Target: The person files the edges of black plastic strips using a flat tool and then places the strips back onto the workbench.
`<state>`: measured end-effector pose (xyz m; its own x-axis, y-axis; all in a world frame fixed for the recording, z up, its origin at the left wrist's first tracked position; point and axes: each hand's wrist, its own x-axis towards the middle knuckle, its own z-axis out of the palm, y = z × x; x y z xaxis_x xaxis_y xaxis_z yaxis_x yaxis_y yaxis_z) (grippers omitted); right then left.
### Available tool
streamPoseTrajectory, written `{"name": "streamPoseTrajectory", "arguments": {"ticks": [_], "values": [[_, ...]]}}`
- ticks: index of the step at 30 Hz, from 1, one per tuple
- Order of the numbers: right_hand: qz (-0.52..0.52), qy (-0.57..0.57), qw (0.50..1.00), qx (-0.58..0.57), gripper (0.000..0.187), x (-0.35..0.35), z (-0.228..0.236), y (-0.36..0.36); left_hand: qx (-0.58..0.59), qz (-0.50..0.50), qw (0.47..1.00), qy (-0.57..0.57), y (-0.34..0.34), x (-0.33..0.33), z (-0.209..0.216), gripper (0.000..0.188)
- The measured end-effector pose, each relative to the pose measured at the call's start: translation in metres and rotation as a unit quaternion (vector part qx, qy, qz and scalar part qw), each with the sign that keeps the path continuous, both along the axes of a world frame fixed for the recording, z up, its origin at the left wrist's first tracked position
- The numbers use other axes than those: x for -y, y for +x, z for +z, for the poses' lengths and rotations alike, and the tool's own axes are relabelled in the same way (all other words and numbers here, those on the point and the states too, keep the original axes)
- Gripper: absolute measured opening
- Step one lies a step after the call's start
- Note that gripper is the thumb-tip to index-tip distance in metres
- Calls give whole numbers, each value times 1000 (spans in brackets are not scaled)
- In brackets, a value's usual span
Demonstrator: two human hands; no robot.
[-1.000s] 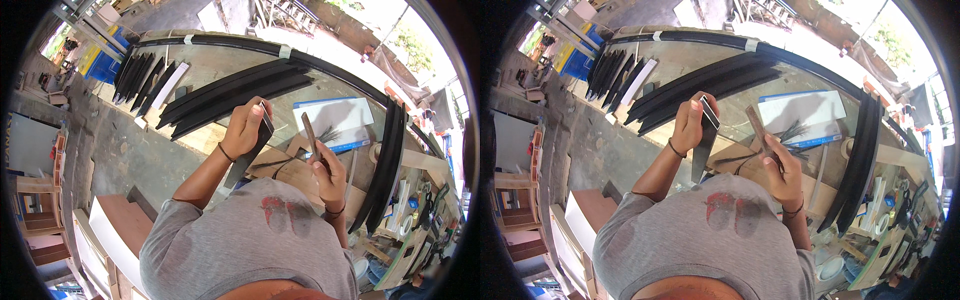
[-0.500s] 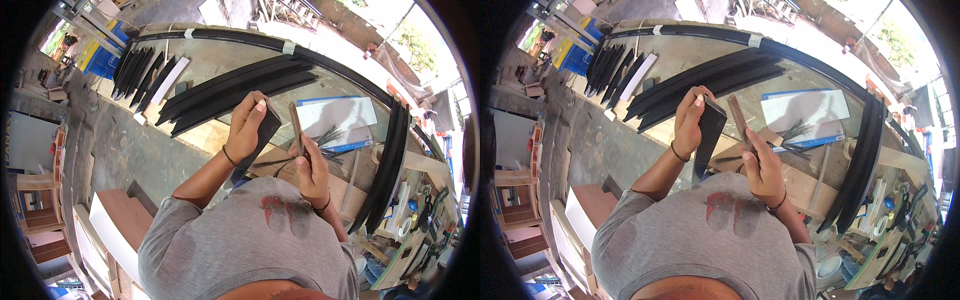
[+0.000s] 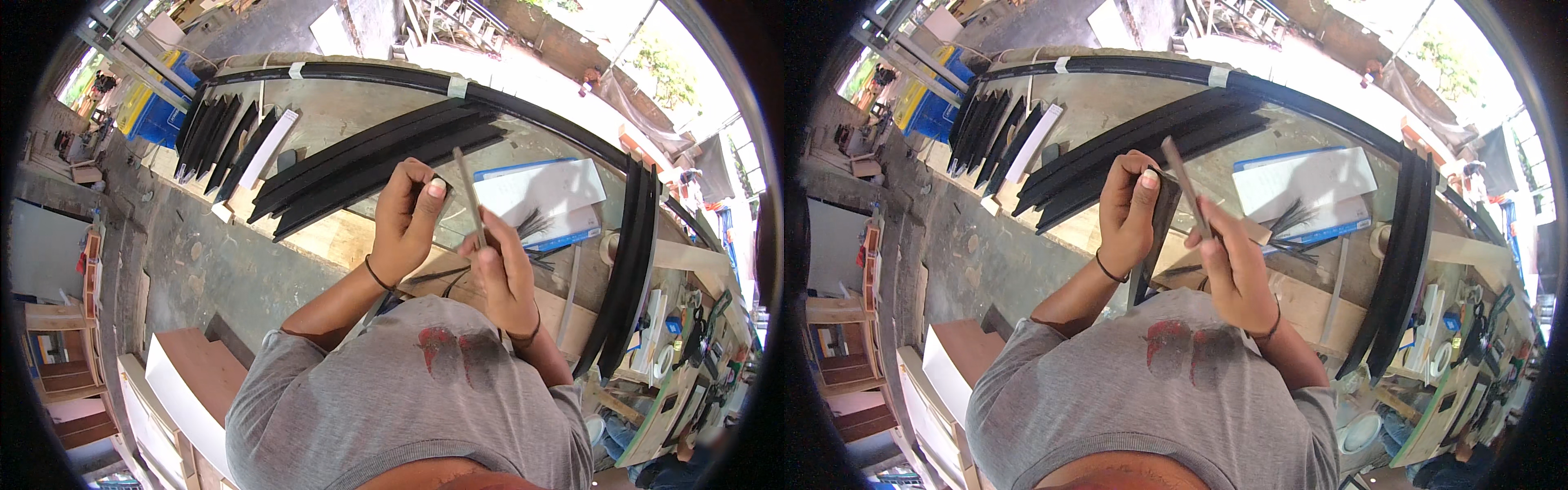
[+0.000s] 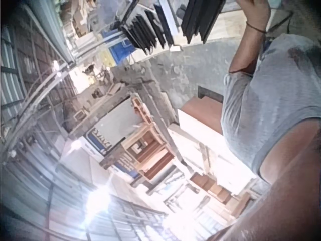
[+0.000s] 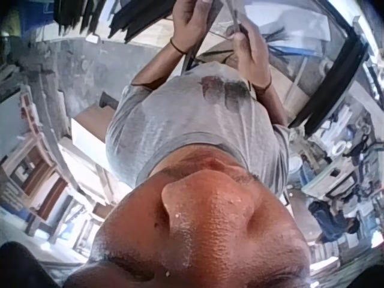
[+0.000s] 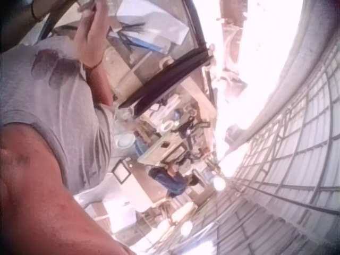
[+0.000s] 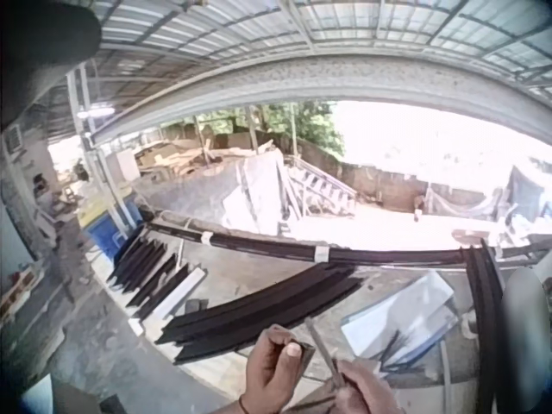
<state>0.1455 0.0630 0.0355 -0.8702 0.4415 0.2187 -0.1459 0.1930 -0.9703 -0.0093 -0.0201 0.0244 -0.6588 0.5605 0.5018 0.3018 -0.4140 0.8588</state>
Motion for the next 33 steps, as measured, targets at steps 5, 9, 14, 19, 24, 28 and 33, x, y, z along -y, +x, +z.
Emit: {"name": "streamPoseTrajectory", "arguments": {"ticks": [5, 9, 14, 19, 24, 28, 33], "values": [[-18, 16, 999, 24, 41, 1, 4, -4, -3, -12, 1000, -12, 5, 1, -2, 12], [4, 9, 999, 46, 40, -13, 6, 13, 2, -9, 1000, -11, 5, 3, 2, 13], [85, -28, 995, 38, 41, -33, 20, 28, 8, -68, 998, -13, 12, 5, -7, 14], [140, -36, 986, 84, 41, -49, 28, 18, 53, -106, 992, -33, 20, 7, -12, 14], [188, -120, 966, 130, 42, -57, 23, 39, 81, -105, 991, -29, 12, 14, -11, 16], [192, -74, 972, 110, 41, -52, 26, 28, 76, -142, 987, -26, 13, 17, -13, 14], [180, -49, 975, 120, 40, -52, 33, 15, 115, -142, 983, -27, 12, 19, -9, 14]]}}
